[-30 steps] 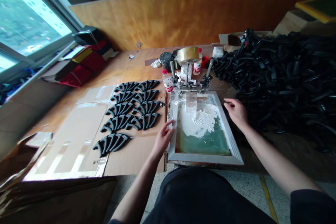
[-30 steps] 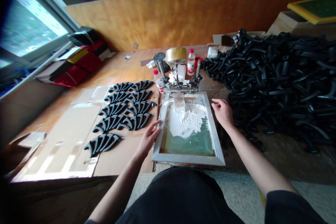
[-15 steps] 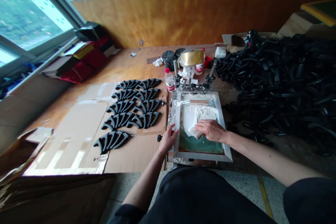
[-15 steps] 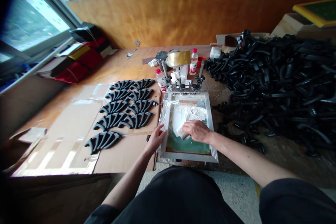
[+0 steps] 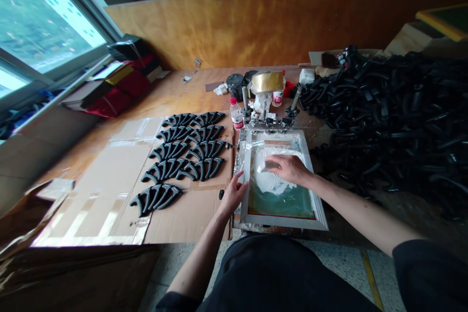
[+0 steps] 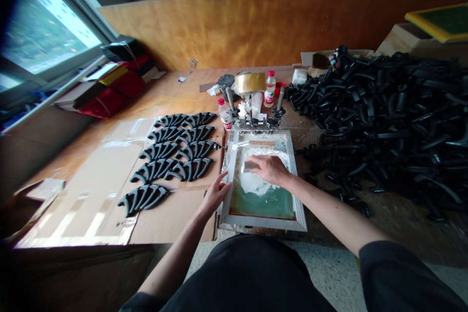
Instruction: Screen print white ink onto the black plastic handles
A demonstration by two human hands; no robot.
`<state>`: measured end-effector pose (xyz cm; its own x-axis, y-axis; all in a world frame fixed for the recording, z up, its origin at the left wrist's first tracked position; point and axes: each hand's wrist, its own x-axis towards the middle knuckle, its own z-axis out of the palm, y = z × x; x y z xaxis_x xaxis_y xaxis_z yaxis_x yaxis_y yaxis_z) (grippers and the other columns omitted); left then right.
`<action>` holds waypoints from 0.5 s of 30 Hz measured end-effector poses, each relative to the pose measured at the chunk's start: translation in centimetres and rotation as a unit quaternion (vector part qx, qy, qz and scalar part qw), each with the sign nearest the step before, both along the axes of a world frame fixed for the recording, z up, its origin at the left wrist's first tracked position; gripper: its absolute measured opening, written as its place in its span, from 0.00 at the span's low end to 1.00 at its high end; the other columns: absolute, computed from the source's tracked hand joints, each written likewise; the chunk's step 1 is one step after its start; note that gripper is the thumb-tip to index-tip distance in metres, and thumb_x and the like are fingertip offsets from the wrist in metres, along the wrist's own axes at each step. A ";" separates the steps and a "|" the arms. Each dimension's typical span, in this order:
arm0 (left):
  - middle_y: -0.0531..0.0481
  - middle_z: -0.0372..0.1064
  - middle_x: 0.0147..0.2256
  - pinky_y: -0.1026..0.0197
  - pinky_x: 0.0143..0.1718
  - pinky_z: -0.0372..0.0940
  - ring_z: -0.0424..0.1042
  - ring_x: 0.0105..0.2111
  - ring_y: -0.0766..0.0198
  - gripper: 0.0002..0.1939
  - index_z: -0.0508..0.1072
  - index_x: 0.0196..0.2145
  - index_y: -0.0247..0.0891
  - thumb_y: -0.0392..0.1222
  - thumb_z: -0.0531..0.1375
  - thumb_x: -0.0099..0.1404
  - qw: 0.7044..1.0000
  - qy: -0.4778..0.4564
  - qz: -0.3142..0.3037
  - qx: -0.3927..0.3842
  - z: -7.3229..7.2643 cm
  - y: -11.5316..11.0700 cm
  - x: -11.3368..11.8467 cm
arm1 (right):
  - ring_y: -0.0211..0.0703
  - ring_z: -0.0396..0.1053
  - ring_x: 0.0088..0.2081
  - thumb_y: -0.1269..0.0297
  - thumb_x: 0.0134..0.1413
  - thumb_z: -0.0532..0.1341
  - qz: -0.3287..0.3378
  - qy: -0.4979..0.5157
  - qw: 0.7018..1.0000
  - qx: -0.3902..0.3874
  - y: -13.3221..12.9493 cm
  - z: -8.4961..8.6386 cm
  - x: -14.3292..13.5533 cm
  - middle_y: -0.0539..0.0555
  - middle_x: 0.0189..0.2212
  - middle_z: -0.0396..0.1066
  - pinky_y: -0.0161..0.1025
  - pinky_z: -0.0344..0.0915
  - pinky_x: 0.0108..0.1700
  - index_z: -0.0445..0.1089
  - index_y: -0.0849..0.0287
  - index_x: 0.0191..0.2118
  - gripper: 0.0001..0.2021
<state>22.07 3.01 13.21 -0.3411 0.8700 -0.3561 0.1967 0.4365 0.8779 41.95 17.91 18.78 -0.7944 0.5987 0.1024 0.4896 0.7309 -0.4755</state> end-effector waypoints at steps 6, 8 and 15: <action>0.57 0.60 0.21 0.68 0.20 0.54 0.58 0.19 0.71 0.32 0.70 0.54 0.37 0.64 0.56 0.62 0.986 -0.147 0.020 0.070 7.5 0.7 -0.7 | 0.44 0.72 0.34 0.57 0.58 0.61 -0.183 0.106 0.976 0.058 8.8 4.2 1.8 0.53 0.38 0.77 0.40 0.66 0.38 0.66 0.51 0.59 0.23; 0.52 0.68 0.27 0.68 0.22 0.58 0.64 0.23 0.70 0.30 0.74 0.46 0.36 0.66 0.52 0.63 0.975 -0.174 0.047 0.127 10.3 1.8 -0.7 | 0.43 0.71 0.32 0.57 0.61 0.56 -0.280 0.141 0.948 0.045 10.6 3.9 5.1 0.55 0.33 0.76 0.39 0.65 0.37 0.70 0.58 0.52 0.18; 0.44 0.73 0.44 0.63 0.33 0.69 0.74 0.41 0.61 0.27 0.67 0.51 0.39 0.63 0.52 0.65 0.925 -0.228 0.072 0.294 14.6 7.0 0.2 | 0.44 0.69 0.35 0.52 0.57 0.60 -0.192 0.011 0.981 -0.039 4.0 -4.6 6.8 0.55 0.32 0.73 0.40 0.64 0.40 0.72 0.59 0.31 0.14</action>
<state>22.32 10.06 27.85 -0.3994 0.9163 0.0288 -0.2758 -0.1500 0.9494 48.75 21.95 14.20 -0.5079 0.8594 0.0589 0.7104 0.4565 -0.5357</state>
